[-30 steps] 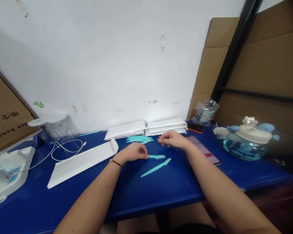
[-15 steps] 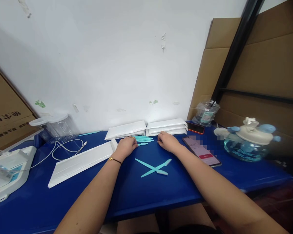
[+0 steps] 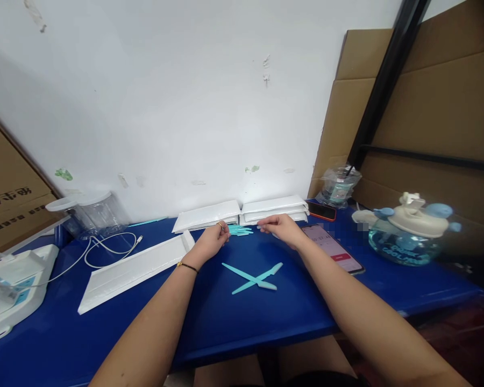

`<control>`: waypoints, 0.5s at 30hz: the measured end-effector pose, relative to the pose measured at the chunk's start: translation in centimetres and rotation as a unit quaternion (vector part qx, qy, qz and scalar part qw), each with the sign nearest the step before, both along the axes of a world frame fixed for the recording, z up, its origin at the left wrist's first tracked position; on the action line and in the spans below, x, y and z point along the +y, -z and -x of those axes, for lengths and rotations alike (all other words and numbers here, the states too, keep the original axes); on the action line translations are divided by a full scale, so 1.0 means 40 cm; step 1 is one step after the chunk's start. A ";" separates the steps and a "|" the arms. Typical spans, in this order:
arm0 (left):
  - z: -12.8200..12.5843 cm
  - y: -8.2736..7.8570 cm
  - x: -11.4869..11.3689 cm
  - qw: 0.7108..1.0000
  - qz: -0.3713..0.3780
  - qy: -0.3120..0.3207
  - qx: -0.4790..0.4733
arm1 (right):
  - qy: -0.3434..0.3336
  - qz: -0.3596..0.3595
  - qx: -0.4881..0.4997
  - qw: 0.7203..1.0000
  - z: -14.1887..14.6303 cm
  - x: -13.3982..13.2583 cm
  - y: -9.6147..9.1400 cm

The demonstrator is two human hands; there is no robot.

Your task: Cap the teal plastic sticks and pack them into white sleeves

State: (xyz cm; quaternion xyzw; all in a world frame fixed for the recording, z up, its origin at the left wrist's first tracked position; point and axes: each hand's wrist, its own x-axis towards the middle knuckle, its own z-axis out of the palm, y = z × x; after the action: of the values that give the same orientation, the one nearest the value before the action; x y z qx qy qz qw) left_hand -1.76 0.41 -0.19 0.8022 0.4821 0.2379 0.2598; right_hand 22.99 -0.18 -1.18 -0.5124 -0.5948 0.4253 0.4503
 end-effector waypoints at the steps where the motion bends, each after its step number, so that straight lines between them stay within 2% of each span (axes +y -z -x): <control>1: -0.001 0.000 0.000 1.000 0.002 0.000 -0.006 | 0.002 -0.002 0.019 1.000 0.001 -0.002 -0.001; 7: -0.004 0.001 0.004 0.999 0.029 0.020 -0.040 | -0.013 -0.044 0.107 0.993 0.012 -0.012 -0.011; 15: -0.012 0.011 0.004 0.997 0.026 0.038 -0.064 | -0.037 -0.026 0.109 0.993 0.032 -0.013 -0.005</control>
State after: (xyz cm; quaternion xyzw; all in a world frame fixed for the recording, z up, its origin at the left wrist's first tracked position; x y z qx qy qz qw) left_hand -1.30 0.59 -0.63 0.7961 0.4394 0.2658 0.3201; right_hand 21.69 -0.71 -0.98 -0.4288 -0.5720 0.4791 0.5093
